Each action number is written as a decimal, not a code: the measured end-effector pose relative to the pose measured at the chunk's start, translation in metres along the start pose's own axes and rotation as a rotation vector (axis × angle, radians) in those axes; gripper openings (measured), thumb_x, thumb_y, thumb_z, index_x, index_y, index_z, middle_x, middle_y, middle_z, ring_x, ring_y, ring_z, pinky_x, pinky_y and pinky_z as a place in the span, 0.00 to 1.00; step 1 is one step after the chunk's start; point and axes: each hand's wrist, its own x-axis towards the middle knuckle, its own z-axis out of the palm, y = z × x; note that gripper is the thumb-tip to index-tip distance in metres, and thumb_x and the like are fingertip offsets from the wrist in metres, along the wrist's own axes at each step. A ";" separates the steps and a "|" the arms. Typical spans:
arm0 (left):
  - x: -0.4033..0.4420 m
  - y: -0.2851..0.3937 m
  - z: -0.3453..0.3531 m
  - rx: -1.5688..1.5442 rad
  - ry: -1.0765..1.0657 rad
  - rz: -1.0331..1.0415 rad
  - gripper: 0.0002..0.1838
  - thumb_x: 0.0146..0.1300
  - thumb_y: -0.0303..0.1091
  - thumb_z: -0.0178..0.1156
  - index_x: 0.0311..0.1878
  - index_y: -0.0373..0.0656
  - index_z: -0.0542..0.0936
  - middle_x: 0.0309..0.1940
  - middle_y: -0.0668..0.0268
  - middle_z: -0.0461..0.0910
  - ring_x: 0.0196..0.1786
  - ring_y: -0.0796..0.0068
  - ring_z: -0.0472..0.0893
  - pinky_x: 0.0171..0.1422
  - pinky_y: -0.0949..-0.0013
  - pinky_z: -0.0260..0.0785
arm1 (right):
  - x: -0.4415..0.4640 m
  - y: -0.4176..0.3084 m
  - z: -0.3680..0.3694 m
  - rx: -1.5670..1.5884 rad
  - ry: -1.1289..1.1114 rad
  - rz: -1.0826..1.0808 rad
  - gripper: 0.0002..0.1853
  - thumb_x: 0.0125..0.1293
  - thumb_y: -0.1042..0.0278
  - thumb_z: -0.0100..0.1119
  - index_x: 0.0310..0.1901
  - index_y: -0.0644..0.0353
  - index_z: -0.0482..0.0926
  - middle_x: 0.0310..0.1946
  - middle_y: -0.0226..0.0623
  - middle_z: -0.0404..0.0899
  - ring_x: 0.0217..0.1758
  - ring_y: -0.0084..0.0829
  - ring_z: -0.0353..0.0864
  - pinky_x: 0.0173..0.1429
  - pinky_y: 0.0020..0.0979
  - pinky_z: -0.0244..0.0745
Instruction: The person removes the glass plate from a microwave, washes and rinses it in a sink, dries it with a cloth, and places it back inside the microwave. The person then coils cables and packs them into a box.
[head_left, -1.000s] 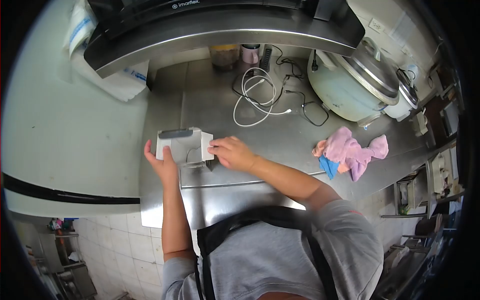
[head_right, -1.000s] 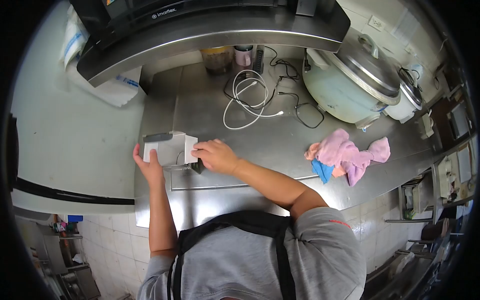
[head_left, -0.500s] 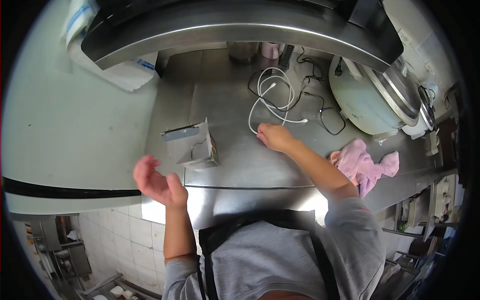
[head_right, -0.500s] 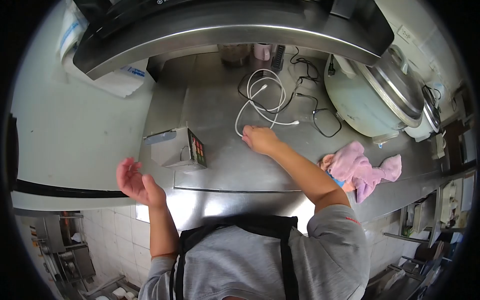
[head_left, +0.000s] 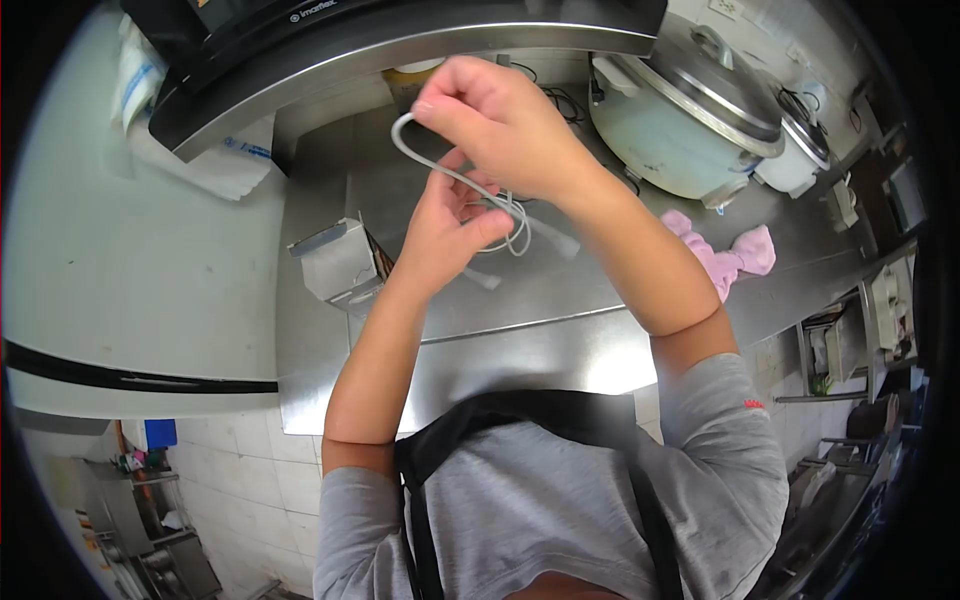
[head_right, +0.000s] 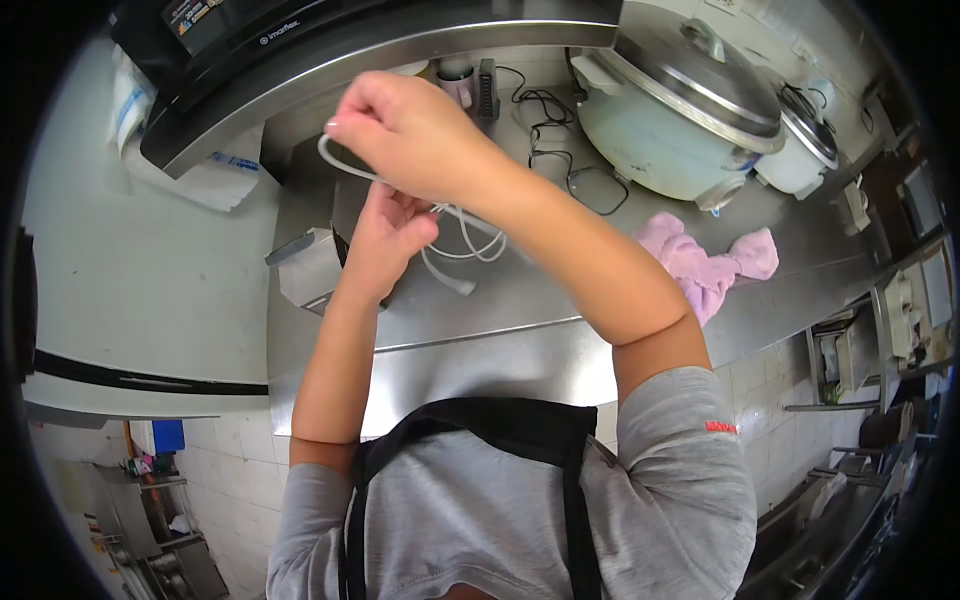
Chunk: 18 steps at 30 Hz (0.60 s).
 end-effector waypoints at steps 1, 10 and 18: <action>-0.001 0.006 0.003 -0.007 0.042 -0.033 0.31 0.49 0.38 0.62 0.54 0.37 0.62 0.42 0.61 0.71 0.45 0.75 0.71 0.47 0.71 0.63 | -0.001 -0.010 0.001 -0.028 0.001 -0.033 0.08 0.58 0.65 0.52 0.28 0.60 0.70 0.21 0.21 0.66 0.25 0.12 0.64 0.26 0.16 0.61; -0.018 0.031 -0.025 0.050 -0.077 -0.244 0.18 0.63 0.43 0.45 0.44 0.37 0.71 0.30 0.64 0.73 0.29 0.79 0.71 0.32 0.79 0.61 | 0.013 -0.009 -0.060 0.411 -0.448 -0.214 0.23 0.53 0.65 0.58 0.47 0.62 0.61 0.33 0.34 0.70 0.33 0.20 0.70 0.37 0.21 0.67; -0.029 0.012 -0.004 -0.031 0.029 -0.435 0.20 0.63 0.43 0.42 0.50 0.38 0.69 0.37 0.63 0.75 0.28 0.80 0.72 0.30 0.79 0.64 | -0.010 0.028 -0.010 0.300 0.213 0.016 0.09 0.56 0.67 0.54 0.36 0.61 0.73 0.24 0.23 0.70 0.22 0.12 0.62 0.23 0.16 0.57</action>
